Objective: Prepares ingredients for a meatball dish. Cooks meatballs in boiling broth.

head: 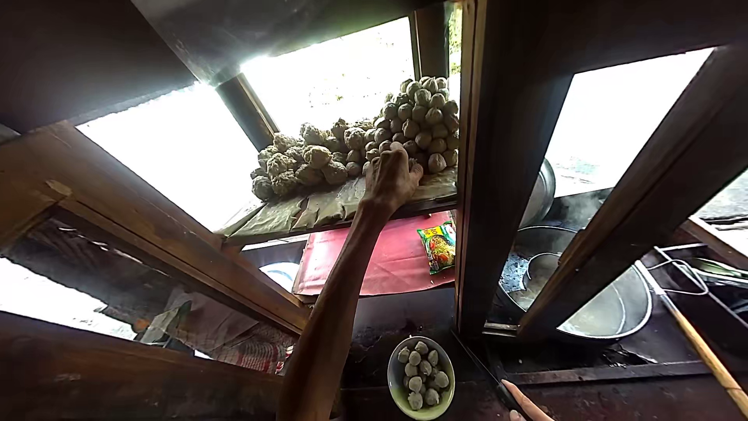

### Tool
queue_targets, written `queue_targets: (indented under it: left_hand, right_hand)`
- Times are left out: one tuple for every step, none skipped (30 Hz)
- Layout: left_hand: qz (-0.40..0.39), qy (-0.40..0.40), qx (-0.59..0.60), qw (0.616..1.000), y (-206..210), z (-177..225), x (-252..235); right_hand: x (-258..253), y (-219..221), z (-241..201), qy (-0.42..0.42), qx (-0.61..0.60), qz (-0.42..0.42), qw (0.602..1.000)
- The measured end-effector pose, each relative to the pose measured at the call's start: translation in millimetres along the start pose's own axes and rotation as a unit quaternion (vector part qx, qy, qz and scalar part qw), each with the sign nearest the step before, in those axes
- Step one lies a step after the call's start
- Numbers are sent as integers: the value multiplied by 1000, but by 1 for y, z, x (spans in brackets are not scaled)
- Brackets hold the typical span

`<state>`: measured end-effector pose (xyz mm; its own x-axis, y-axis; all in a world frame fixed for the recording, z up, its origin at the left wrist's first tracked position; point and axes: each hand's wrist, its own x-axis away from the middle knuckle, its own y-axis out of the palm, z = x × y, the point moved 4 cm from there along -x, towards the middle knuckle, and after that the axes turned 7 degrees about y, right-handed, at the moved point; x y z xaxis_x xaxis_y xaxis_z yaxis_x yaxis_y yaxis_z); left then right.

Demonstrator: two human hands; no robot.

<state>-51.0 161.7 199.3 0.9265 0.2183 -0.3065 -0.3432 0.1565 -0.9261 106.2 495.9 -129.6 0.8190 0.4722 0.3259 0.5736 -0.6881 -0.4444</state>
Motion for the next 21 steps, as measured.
queue_targets:
  left_hand:
    - [49, 4, 42, 998, -2, -5, 4]
    - [98, 7, 104, 990, -4, -11, 11]
    - [138, 8, 182, 974, -8, -16, 22]
    - [168, 10, 271, 948, -10, -21, 38]
    - [186, 8, 369, 911, -11, -22, 60]
    - [188, -6, 458, 869, -7, -23, 86]
    - [179, -22, 537, 824, -1, -24, 111]
    - [167, -49, 603, 778, 8, -26, 135]
    - [155, -82, 657, 733, 21, -28, 157]
    - [144, -113, 703, 687, 37, -30, 179]
    - [135, -142, 740, 644, 57, -33, 200]
    - [130, -176, 768, 603, 77, -34, 219]
    - [127, -206, 790, 564, 97, -34, 236]
    - [124, -224, 808, 531, 116, -35, 250]
    - [118, -233, 818, 513, 133, -36, 262]
    - [114, -238, 824, 502, 148, -36, 272]
    - [112, -242, 825, 498, 161, -35, 280]
    - [111, -253, 822, 498, 171, -34, 288]
    - [112, -271, 817, 497, 180, -32, 293]
    - [114, -290, 810, 498, 188, -30, 298]
    - [112, -303, 804, 500, 194, -29, 302]
  right_hand:
    - [1, 0, 0, 0, -8, 10, 1000]
    - [1, -1, 0, -4, -15, 22, 1000]
    - [2, -2, -1, -9, -21, 30, 999]
    - [4, -3, -3, -17, -28, 34, 999]
    - [5, -5, -6, -25, -36, 37, 998]
    - [8, -7, -10, -33, -49, 40, 997]
    - [10, -9, -15, -44, -64, 45, 996]
    - [11, -11, -22, -60, -81, 47, 994]
    - [13, -12, -30, -79, -96, 48, 991]
    - [14, -13, -37, -99, -108, 48, 988]
    - [16, -13, -46, -115, -116, 46, 986]
    - [17, -13, -56, -133, -123, 42, 983]
    - [18, -14, -65, -153, -129, 34, 979]
    - [19, -14, -72, -174, -132, 26, 976]
    - [20, -12, -79, -195, -131, 18, 972]
    - [20, -10, -84, -216, -125, 15, 968]
    - [18, -6, -87, -237, -112, 17, 965]
    - [16, -3, -89, -252, -91, 21, 963]
    - [15, 1, -89, -260, -67, 26, 963]
    - [13, 4, -88, -263, -42, 28, 964]
    - [12, 7, -86, -261, -21, 31, 965]
